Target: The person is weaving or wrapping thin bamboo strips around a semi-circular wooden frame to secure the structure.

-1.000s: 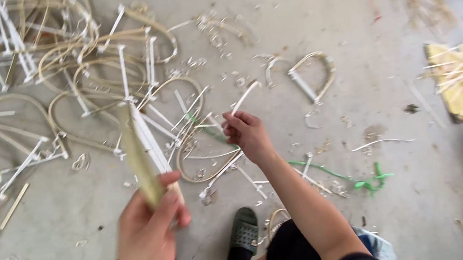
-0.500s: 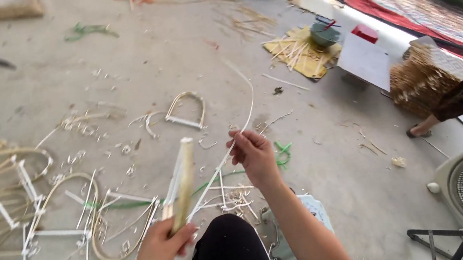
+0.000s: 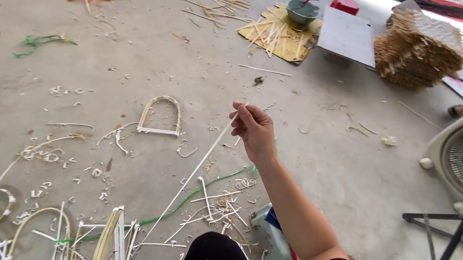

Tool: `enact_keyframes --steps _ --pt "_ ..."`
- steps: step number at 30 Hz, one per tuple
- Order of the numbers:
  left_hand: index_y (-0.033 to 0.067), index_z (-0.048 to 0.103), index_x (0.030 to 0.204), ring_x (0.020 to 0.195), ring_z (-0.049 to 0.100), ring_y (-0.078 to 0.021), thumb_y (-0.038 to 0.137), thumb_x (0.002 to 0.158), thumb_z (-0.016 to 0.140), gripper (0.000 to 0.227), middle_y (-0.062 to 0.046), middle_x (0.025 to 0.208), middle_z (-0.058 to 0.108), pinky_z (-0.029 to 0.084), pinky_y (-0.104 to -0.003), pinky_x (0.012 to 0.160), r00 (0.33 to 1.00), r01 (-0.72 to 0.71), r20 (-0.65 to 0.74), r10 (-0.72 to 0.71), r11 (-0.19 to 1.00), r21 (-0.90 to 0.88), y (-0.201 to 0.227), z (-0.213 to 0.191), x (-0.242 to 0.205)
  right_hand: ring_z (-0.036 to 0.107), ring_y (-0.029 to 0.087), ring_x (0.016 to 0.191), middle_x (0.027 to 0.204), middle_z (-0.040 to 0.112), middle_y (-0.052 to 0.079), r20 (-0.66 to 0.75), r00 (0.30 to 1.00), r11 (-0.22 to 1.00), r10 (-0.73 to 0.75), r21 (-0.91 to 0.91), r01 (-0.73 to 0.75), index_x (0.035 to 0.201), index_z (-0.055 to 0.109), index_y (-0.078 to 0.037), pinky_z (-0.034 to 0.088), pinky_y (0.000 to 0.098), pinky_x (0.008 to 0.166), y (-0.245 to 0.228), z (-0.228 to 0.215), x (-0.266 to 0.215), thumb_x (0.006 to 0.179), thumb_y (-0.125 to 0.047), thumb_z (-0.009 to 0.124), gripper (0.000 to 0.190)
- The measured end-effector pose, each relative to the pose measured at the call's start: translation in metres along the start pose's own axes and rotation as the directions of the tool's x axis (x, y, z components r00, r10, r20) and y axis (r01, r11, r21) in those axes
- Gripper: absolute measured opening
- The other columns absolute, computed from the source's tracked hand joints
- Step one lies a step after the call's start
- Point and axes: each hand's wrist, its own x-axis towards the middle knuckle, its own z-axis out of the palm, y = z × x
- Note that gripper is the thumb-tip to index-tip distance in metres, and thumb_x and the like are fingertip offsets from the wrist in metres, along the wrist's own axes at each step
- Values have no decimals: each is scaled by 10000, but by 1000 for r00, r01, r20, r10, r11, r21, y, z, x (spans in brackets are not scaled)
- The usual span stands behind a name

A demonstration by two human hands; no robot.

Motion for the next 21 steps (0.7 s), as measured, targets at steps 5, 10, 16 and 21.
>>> enact_keyframes --steps 5,10,16,21 --pt "-3 797 1074 548 571 -186 233 904 748 294 -118 703 673 446 -350 504 951 228 186 -246 967 109 130 48 -29 620 99 659 862 671 54 -16 992 987 -126 -99 124 1186 753 13 512 257 583 -13 -44 28 1075 -155 699 208" --pt "-13 754 1121 667 615 -134 203 889 713 320 -69 843 694 527 -292 605 890 330 424 -168 879 -344 241 108 -85 680 72 805 1054 728 47 -108 994 868 11 -493 -64 1307 621 -104 587 254 673 -14 2 -13 1035 -104 580 275" --pt "16 739 1013 609 654 -128 210 886 758 233 -52 807 712 520 -280 555 921 275 372 -116 870 -410 267 134 -114 644 78 681 920 754 44 338 637 638 693 -699 -323 1108 741 15 547 242 606 54 39 -180 1031 -224 599 288" --pt "22 741 923 541 645 -125 209 885 758 191 -60 775 736 519 -282 508 946 202 318 -63 882 -426 260 132 -131 612 82 673 928 714 54 359 600 688 715 -513 -513 1168 721 6 517 241 603 84 53 -207 1044 -273 585 334"
